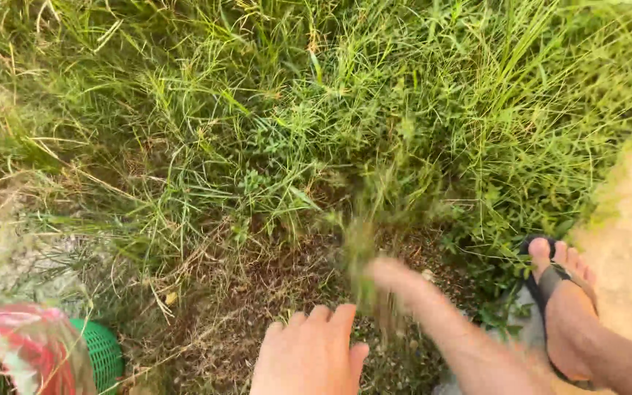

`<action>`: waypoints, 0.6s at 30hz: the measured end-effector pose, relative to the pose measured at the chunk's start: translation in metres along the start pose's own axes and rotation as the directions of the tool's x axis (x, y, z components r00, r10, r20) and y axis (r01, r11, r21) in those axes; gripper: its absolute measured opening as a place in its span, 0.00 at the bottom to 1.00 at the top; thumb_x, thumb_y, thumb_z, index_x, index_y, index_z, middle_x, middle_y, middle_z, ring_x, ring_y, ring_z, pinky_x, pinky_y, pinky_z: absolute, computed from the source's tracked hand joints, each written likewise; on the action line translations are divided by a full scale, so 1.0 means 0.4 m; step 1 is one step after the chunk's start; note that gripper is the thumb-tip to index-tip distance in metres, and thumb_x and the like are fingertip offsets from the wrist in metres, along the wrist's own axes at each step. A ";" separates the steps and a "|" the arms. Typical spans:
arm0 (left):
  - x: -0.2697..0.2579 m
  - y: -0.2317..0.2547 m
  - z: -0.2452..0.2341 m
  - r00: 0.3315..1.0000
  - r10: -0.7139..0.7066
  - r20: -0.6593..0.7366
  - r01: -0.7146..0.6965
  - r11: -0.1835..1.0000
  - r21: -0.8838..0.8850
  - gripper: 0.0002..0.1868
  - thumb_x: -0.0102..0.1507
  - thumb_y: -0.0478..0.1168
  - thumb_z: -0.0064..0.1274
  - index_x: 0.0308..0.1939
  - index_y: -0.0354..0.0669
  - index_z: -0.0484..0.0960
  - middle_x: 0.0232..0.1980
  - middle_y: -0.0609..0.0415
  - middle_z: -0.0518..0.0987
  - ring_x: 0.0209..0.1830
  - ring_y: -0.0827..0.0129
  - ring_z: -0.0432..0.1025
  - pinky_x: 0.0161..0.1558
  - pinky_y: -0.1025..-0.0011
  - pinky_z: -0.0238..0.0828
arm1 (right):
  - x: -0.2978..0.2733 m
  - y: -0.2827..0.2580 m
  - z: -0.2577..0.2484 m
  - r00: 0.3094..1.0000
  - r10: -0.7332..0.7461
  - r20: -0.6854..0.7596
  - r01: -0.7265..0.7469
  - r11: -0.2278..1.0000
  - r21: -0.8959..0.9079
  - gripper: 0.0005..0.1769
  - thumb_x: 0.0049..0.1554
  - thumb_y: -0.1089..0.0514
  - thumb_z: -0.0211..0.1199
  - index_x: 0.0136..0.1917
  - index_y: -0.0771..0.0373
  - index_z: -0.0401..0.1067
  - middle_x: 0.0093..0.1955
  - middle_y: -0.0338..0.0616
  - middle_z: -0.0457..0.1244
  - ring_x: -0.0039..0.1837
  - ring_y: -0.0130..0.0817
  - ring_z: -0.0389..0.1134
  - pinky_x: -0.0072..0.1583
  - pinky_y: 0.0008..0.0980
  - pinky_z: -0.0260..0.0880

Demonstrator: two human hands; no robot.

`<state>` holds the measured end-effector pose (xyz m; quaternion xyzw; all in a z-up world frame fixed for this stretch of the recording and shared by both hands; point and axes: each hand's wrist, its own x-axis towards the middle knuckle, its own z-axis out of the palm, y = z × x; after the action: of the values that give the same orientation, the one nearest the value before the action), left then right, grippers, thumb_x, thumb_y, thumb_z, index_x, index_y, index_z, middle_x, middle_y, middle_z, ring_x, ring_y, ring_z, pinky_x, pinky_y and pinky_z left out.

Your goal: Manually pulling weeds from the ground and placing them into a basket.

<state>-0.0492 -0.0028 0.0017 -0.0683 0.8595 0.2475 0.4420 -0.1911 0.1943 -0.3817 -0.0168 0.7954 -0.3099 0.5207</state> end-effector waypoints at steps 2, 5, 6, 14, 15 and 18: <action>-0.002 0.006 -0.004 0.993 0.027 -0.112 -0.028 1.000 -0.007 0.27 0.68 0.55 0.49 0.65 0.45 0.66 0.56 0.45 0.76 0.61 0.52 0.72 0.63 0.48 0.64 | -0.034 0.078 0.125 0.988 0.029 0.155 0.069 0.802 -0.593 0.23 0.62 0.44 0.51 0.57 0.60 0.79 0.55 0.48 0.73 0.55 0.39 0.74 0.56 0.40 0.71; -0.002 0.016 0.018 0.982 0.084 -0.169 -0.088 0.996 -0.013 0.21 0.68 0.53 0.50 0.59 0.44 0.72 0.56 0.43 0.76 0.61 0.49 0.71 0.63 0.45 0.62 | -0.114 0.138 0.256 0.956 -0.074 0.283 -0.003 0.965 0.263 0.21 0.61 0.45 0.56 0.59 0.60 0.75 0.60 0.47 0.69 0.62 0.34 0.70 0.62 0.38 0.70; -0.006 0.027 0.022 0.982 0.124 -0.142 -0.124 0.992 0.013 0.22 0.68 0.50 0.51 0.60 0.42 0.71 0.56 0.42 0.76 0.61 0.49 0.71 0.62 0.45 0.63 | -0.141 0.118 0.253 0.969 -0.090 0.230 -0.009 0.919 0.394 0.21 0.61 0.45 0.57 0.59 0.62 0.73 0.60 0.48 0.68 0.63 0.35 0.69 0.63 0.39 0.70; -0.024 -0.020 0.079 0.999 0.046 -0.014 -0.046 0.998 0.041 0.28 0.67 0.56 0.51 0.67 0.48 0.67 0.61 0.44 0.74 0.66 0.49 0.68 0.67 0.44 0.58 | -0.063 -0.085 -0.006 0.777 -0.554 -0.299 0.248 0.706 -0.663 0.32 0.43 0.73 0.62 0.62 0.67 0.67 0.64 0.54 0.60 0.69 0.50 0.61 0.71 0.44 0.64; 0.000 -0.052 0.118 0.991 0.088 -0.096 -0.084 0.996 0.041 0.33 0.65 0.58 0.54 0.70 0.52 0.65 0.62 0.43 0.73 0.64 0.46 0.68 0.62 0.41 0.59 | -0.032 -0.098 -0.027 0.746 -0.564 -0.353 0.213 0.705 -0.677 0.35 0.43 0.73 0.63 0.65 0.68 0.64 0.67 0.56 0.58 0.71 0.52 0.59 0.72 0.45 0.63; 0.073 -0.136 0.247 0.953 0.127 -0.275 -0.107 0.991 0.084 0.31 0.65 0.60 0.54 0.70 0.60 0.70 0.57 0.47 0.78 0.54 0.50 0.74 0.57 0.40 0.64 | 0.038 -0.208 -0.096 0.683 -0.575 -0.450 0.166 0.722 -0.671 0.45 0.42 0.75 0.64 0.72 0.69 0.55 0.75 0.59 0.50 0.76 0.56 0.51 0.70 0.46 0.63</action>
<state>0.0231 0.0009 -0.0893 -0.0364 0.9237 0.2318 0.3028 -0.2550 0.1401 -0.3416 -0.2397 0.9537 -0.1429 0.1122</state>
